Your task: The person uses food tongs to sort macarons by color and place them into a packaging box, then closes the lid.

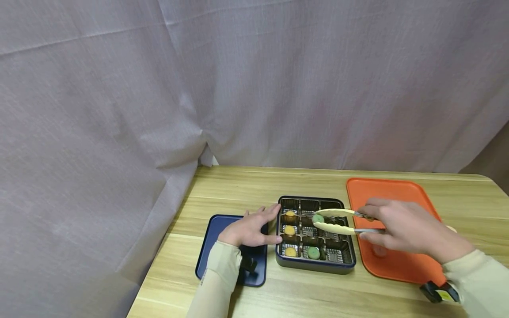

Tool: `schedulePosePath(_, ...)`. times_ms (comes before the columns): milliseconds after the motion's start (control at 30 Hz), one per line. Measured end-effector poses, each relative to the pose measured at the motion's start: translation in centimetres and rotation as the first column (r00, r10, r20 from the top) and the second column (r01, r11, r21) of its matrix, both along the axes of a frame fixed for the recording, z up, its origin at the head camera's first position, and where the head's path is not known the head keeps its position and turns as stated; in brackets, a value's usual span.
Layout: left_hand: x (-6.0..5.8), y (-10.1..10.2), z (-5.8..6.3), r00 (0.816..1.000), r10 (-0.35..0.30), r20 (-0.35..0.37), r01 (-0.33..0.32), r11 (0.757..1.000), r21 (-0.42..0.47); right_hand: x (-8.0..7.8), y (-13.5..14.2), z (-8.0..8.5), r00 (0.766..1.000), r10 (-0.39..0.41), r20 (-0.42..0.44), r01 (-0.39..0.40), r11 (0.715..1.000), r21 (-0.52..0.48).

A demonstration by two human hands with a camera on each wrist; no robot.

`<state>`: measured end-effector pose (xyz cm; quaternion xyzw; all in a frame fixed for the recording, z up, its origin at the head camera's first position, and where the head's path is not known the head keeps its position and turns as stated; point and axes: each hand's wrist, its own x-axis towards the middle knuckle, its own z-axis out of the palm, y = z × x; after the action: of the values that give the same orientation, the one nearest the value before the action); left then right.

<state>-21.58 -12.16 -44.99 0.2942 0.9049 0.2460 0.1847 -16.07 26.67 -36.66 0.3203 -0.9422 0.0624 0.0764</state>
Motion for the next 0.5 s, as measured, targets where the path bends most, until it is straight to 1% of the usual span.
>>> schedulePosePath(233,0.0,0.1,0.1,1.000,-0.004,-0.003,0.004,1.000,-0.003,0.0,-1.2,-0.5,1.000,0.013,-0.007,-0.013,1.000,0.021)
schedulePosePath(500,0.1,0.0,0.2,1.000,-0.007,0.000,0.007,1.000,-0.003,-0.2,-1.6,-0.7,1.000,0.005,0.025,-0.006,0.999,0.037)
